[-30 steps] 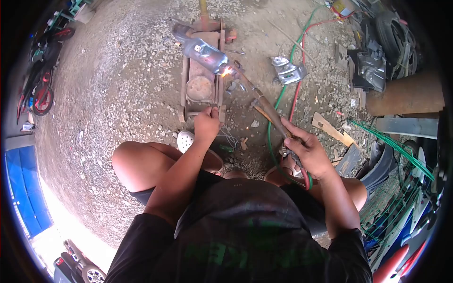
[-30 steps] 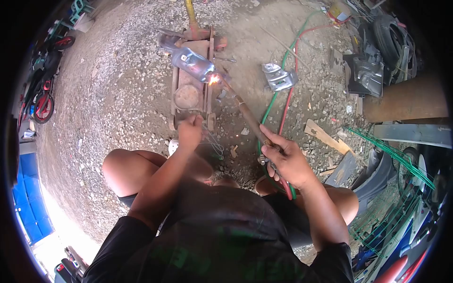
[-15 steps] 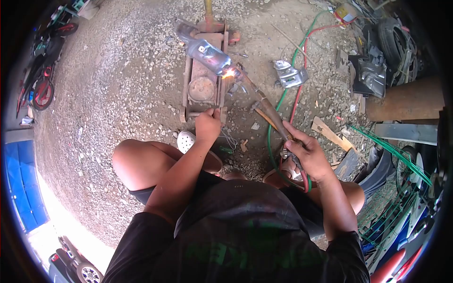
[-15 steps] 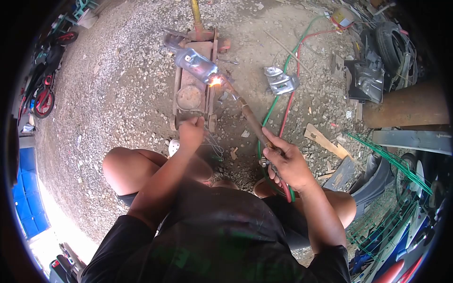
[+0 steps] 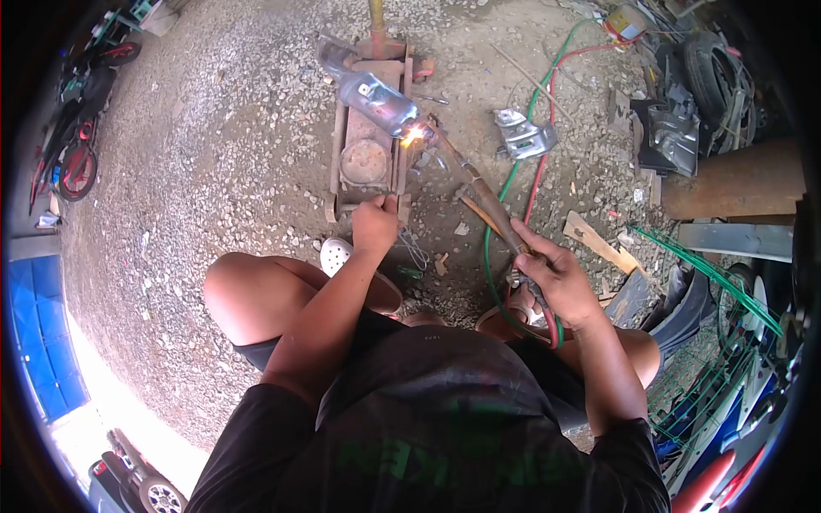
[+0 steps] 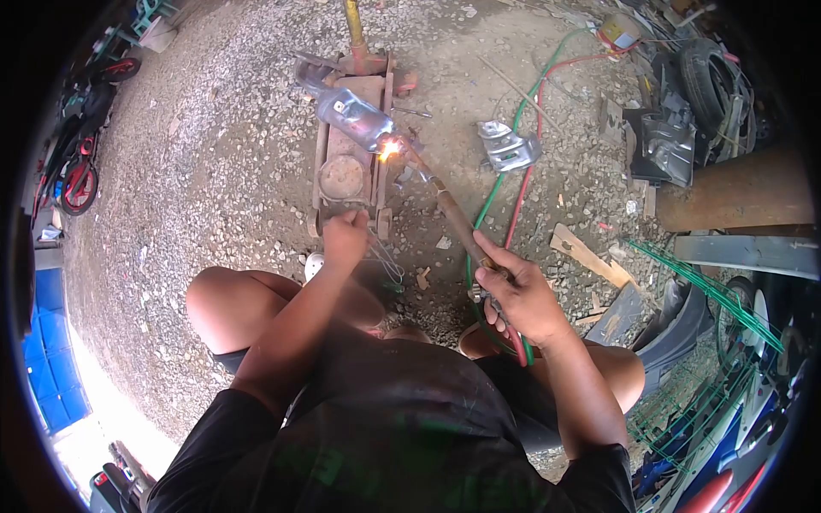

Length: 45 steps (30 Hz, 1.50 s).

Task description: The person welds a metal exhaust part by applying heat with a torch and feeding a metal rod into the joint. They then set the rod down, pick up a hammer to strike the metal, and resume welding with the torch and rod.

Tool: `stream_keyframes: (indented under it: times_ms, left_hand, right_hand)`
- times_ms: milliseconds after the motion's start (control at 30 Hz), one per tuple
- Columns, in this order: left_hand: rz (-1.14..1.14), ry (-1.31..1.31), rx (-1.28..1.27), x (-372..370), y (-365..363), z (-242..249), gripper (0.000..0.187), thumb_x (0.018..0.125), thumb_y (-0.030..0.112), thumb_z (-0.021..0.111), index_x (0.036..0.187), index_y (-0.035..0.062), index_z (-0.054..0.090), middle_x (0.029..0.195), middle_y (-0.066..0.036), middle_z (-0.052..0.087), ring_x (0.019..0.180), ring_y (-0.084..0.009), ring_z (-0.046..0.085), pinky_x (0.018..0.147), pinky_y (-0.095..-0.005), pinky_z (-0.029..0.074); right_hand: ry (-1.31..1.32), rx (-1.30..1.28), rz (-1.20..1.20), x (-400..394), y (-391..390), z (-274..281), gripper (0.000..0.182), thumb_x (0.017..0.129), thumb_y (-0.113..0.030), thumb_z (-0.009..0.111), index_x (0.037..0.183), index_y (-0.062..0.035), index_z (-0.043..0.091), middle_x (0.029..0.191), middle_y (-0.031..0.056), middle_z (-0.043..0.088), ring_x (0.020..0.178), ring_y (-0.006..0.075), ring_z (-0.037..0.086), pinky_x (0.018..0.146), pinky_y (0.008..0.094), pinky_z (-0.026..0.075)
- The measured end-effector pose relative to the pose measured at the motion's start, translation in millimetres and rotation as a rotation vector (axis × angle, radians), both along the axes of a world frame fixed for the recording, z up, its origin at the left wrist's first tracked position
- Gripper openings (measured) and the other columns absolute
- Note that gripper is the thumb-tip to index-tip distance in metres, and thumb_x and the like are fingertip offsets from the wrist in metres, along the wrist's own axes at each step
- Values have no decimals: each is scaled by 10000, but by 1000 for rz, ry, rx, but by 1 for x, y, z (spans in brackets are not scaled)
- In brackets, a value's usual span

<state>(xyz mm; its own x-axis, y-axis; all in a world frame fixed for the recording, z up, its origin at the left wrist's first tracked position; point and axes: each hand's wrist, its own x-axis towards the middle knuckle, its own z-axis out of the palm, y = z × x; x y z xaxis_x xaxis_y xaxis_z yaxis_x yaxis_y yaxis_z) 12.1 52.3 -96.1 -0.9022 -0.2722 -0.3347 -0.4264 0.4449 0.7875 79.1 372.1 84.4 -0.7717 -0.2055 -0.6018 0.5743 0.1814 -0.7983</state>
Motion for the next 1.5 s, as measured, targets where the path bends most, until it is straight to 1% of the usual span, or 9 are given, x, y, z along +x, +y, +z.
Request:
stream_keyframes:
  times_ms: [100, 300, 733, 1000, 1133, 1200, 1333, 1400, 1500]
  left_hand:
    - [14, -13, 21, -1, 0, 3, 368, 1118, 264, 656, 955, -53, 749, 643, -156, 718, 651, -226, 811, 573, -365, 569]
    - [-22, 10, -26, -2, -1, 4, 367, 1116, 260, 664, 923, -42, 746, 662, -139, 721, 628, -226, 799, 600, -370, 580]
    - [14, 2, 7, -4, -1, 5, 377, 1116, 250, 666, 903, -53, 730, 653, -135, 711, 631, -222, 802, 565, -362, 582]
    - [16, -1, 16, -4, -2, 7, 363, 1124, 278, 651, 999, -40, 775, 676, -136, 754, 627, -203, 794, 574, -361, 580]
    - [10, -11, 10, -4, -3, 6, 363, 1125, 286, 648, 1013, -33, 779, 671, -133, 759, 612, -197, 783, 577, -362, 578]
    - [6, 1, 9, -4, -3, 3, 359, 1124, 285, 650, 1011, -31, 777, 667, -131, 758, 596, -193, 771, 576, -362, 576]
    - [-1, 13, -10, -5, -4, -1, 358, 1123, 286, 650, 1003, -28, 776, 671, -134, 761, 591, -192, 768, 574, -363, 576]
    - [-7, -3, -22, -5, -5, -1, 356, 1122, 288, 650, 1005, -25, 776, 676, -133, 765, 599, -193, 774, 581, -361, 578]
    - [0, -12, -17, -7, -5, -2, 353, 1121, 291, 652, 1024, -24, 779, 682, -135, 767, 607, -198, 781, 592, -358, 582]
  right_hand:
    - [1, 8, 11, 0, 0, 0, 580, 1136, -150, 642, 1697, -156, 499, 731, -5, 613, 542, 90, 581, 486, 280, 485]
    - [11, 20, 8, 1, 0, -3, 580, 1138, -160, 639, 1700, -160, 494, 721, -1, 615, 536, 93, 584, 477, 279, 489]
    - [13, 37, 17, 1, -1, -2, 576, 1137, -174, 642, 1696, -174, 502, 698, 1, 613, 519, 97, 583, 476, 278, 491]
    - [2, 7, 18, 1, -1, -1, 578, 1134, -158, 645, 1694, -172, 504, 771, -8, 627, 544, 93, 594, 477, 272, 496]
    - [8, 2, 13, 1, -2, 0, 578, 1135, -157, 643, 1695, -171, 502, 769, -10, 625, 543, 92, 593, 478, 273, 495]
    - [-17, 12, 16, 0, -3, 5, 602, 1130, -115, 654, 1707, -139, 482, 914, -8, 662, 567, 79, 569, 511, 252, 459]
    - [-13, 12, 21, 0, -3, 3, 601, 1131, -115, 650, 1708, -136, 480, 910, -10, 663, 565, 78, 569, 510, 251, 458]
    - [4, 12, 25, 0, -2, 0, 581, 1137, -155, 641, 1699, -174, 496, 762, -9, 624, 541, 90, 588, 479, 271, 493]
    - [7, 7, 23, 1, -2, -1, 580, 1138, -154, 640, 1700, -176, 496, 763, -10, 622, 542, 90, 588, 479, 271, 493]
